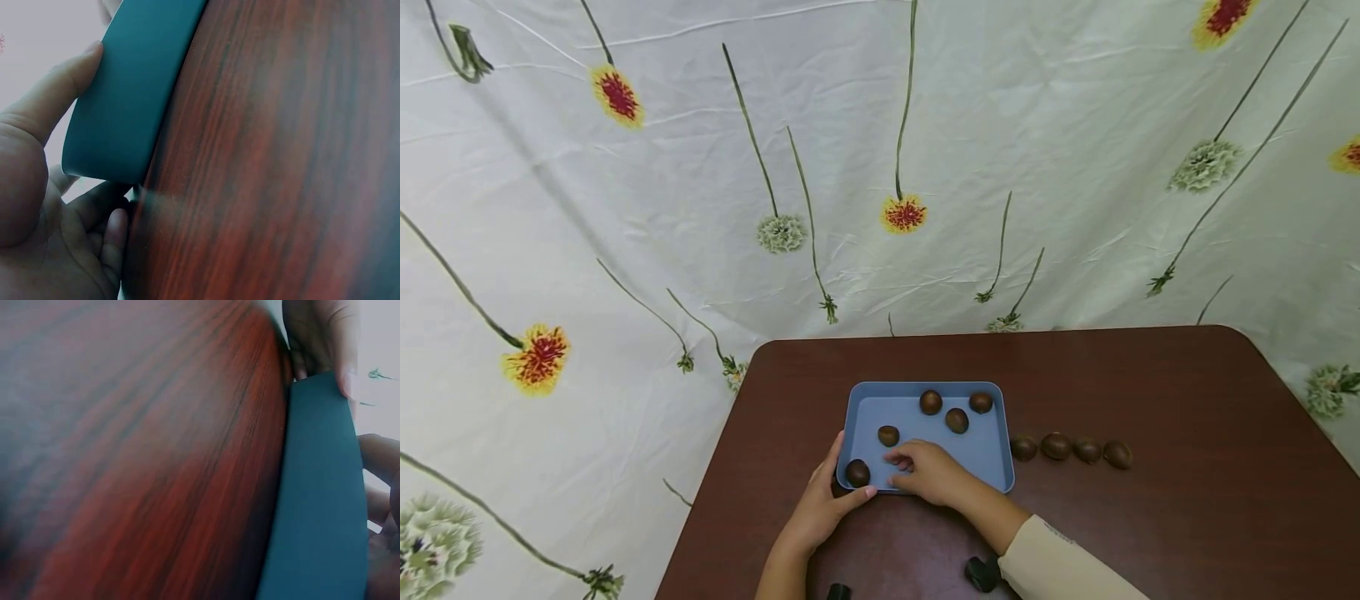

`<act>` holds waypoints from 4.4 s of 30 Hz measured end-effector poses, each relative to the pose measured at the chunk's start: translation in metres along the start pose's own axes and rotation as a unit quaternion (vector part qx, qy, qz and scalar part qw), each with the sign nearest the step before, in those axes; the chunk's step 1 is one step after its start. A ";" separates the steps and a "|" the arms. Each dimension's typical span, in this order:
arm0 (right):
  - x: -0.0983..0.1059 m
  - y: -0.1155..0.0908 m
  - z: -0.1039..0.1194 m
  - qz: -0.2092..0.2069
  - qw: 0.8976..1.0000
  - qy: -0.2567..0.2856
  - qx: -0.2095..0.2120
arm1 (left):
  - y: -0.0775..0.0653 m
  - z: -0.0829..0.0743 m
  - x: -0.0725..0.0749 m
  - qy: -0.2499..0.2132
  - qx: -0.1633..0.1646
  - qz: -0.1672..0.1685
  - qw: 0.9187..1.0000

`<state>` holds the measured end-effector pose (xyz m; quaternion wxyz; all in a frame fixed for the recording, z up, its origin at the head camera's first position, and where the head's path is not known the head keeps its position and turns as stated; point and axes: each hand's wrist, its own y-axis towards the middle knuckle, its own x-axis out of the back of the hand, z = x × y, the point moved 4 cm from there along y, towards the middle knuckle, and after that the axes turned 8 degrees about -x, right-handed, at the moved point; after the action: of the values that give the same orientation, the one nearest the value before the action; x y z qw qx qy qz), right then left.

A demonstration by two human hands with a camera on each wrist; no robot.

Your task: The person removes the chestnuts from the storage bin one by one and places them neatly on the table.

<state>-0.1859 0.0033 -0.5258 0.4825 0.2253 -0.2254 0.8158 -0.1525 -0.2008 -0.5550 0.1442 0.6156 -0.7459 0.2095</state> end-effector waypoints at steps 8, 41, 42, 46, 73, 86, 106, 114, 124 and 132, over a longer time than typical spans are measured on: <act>-0.016 0.023 0.010 0.017 1.000 -0.016 0.010 | -0.001 -0.002 0.000 -0.006 -0.005 0.004 1.000; -0.028 0.032 0.010 0.010 0.998 -0.041 0.053 | 0.000 0.001 0.000 -0.006 -0.006 0.008 1.000; -0.028 0.031 0.011 0.008 0.998 -0.038 0.055 | 0.000 0.001 0.000 -0.006 -0.007 0.008 1.000; -0.027 0.031 0.011 0.001 0.998 -0.028 0.054 | 0.000 0.001 0.000 -0.007 -0.010 0.005 1.000; 0.002 0.008 -0.003 -0.137 0.968 0.209 -0.005 | 0.003 0.003 -0.001 0.010 -0.011 0.001 1.000; 0.030 -0.035 -0.021 -0.162 0.926 0.334 -0.062 | 0.002 0.002 -0.001 0.009 -0.002 -0.005 1.000; 0.054 -0.102 -0.059 -0.234 0.910 0.330 -0.092 | 0.003 0.004 0.001 0.015 0.003 -0.003 1.000; 0.063 -0.131 -0.078 -0.254 0.909 0.309 -0.116 | 0.003 0.003 0.000 0.018 0.001 0.000 1.000; 0.070 -0.147 -0.110 -0.240 0.910 0.281 -0.186 | 0.004 0.003 -0.001 0.010 0.000 0.002 1.000; 0.076 -0.145 -0.121 -0.207 0.922 0.217 -0.246 | 0.005 0.004 0.000 0.008 -0.007 0.003 1.000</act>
<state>-0.1084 0.1887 -0.5556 0.7182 -0.0408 -0.2569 0.6454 -0.1573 -0.2018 -0.5589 0.1534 0.6106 -0.7482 0.2095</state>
